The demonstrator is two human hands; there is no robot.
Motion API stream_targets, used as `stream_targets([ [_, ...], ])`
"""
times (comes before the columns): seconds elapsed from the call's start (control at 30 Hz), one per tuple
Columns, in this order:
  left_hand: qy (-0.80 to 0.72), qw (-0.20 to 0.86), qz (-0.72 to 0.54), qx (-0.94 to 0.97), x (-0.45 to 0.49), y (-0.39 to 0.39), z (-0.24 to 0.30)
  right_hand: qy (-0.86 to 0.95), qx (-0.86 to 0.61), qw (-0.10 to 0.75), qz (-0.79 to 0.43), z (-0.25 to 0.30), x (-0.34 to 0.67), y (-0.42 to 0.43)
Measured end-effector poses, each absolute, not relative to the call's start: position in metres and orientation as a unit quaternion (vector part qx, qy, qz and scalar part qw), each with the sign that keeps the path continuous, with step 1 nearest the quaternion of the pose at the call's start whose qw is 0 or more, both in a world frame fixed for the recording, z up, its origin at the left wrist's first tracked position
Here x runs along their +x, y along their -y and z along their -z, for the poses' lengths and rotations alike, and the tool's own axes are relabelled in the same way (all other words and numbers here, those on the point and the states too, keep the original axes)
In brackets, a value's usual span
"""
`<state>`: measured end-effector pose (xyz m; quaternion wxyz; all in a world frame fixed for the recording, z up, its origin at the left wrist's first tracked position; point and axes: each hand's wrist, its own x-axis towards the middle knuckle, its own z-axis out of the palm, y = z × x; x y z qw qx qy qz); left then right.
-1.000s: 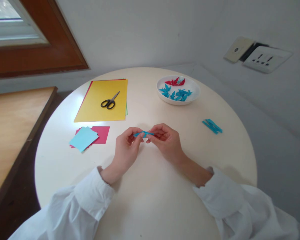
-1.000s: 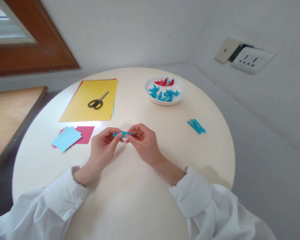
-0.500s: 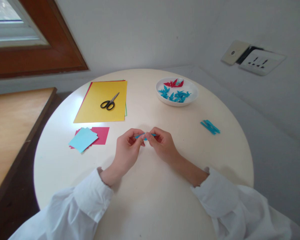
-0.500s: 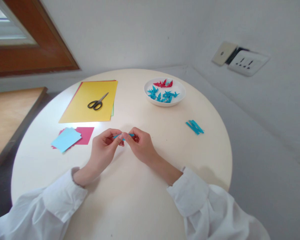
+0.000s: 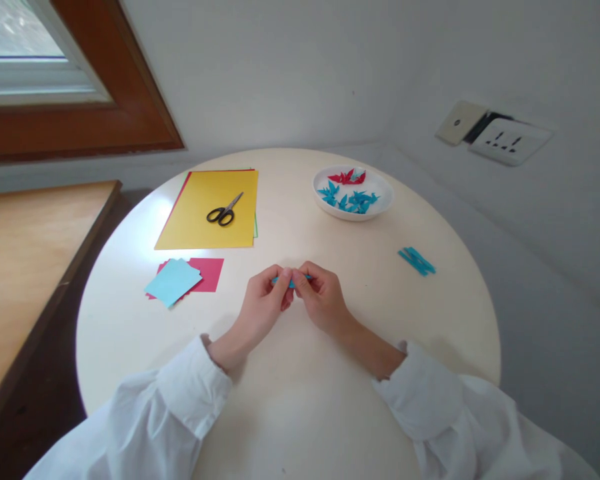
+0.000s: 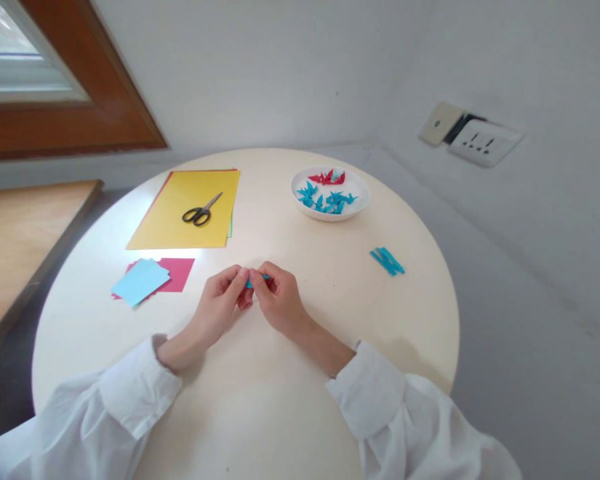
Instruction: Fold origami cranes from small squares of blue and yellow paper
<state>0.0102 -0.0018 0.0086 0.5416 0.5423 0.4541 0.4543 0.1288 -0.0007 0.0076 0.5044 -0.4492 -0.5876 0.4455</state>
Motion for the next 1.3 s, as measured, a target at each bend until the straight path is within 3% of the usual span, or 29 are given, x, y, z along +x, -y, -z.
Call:
stream_targets([
  [0.3,-0.493,0.461,-0.449,0.586,0.0103,0.0016,-0.0092,0.591,-0.469,0.490,-0.435,-0.0050,0.1273,-0.0026],
  [0.73,-0.435,0.580,-0.461,0.512,0.0135,0.0048,-0.0164,0.509,-0.426,0.498,-0.558,-0.0030,0.1276,-0.0002],
  [1.0,-0.429,0.595,-0.435,0.522,0.0100,0.0029,-0.0113,0.563,-0.460,0.485,-0.487,-0.0027,0.1303,-0.0015],
  [1.3,-0.460,0.524,-0.415,0.585,0.0071,0.0025,-0.0138,0.592,-0.470,0.485,-0.441,-0.0021,0.1319,-0.0024],
])
